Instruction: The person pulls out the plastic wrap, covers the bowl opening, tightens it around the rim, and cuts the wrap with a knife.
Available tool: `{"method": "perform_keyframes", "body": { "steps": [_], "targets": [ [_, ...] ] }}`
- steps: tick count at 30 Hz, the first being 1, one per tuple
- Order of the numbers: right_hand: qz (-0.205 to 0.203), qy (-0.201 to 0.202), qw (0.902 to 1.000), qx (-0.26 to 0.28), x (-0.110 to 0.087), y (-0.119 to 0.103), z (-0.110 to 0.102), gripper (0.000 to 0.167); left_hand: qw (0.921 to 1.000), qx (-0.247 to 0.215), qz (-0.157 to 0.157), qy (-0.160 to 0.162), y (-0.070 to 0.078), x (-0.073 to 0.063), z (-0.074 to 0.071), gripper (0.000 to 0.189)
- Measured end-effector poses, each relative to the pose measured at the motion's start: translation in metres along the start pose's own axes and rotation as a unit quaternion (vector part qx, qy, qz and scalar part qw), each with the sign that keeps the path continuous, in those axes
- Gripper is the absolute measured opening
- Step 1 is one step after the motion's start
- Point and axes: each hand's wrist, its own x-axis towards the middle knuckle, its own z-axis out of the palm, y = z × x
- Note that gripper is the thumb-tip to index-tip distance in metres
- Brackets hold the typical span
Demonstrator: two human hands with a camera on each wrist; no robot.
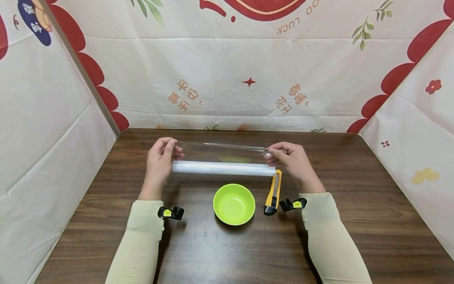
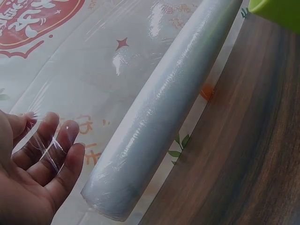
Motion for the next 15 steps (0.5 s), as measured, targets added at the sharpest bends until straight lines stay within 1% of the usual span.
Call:
{"method": "perform_keyframes", "body": {
  "steps": [6,15],
  "targets": [
    [0.010,0.003,0.9999,0.002,0.0002,-0.0012,0.0007,0.039,1.0000,0.003,0.008,0.002,0.0019,-0.0002,-0.0011,0.020],
    [0.014,0.005,0.9999,0.008,-0.0001,-0.0013,0.0019,0.033,0.9996,0.019,0.021,0.005,0.0033,-0.0014,-0.0021,0.024]
  ]
}}
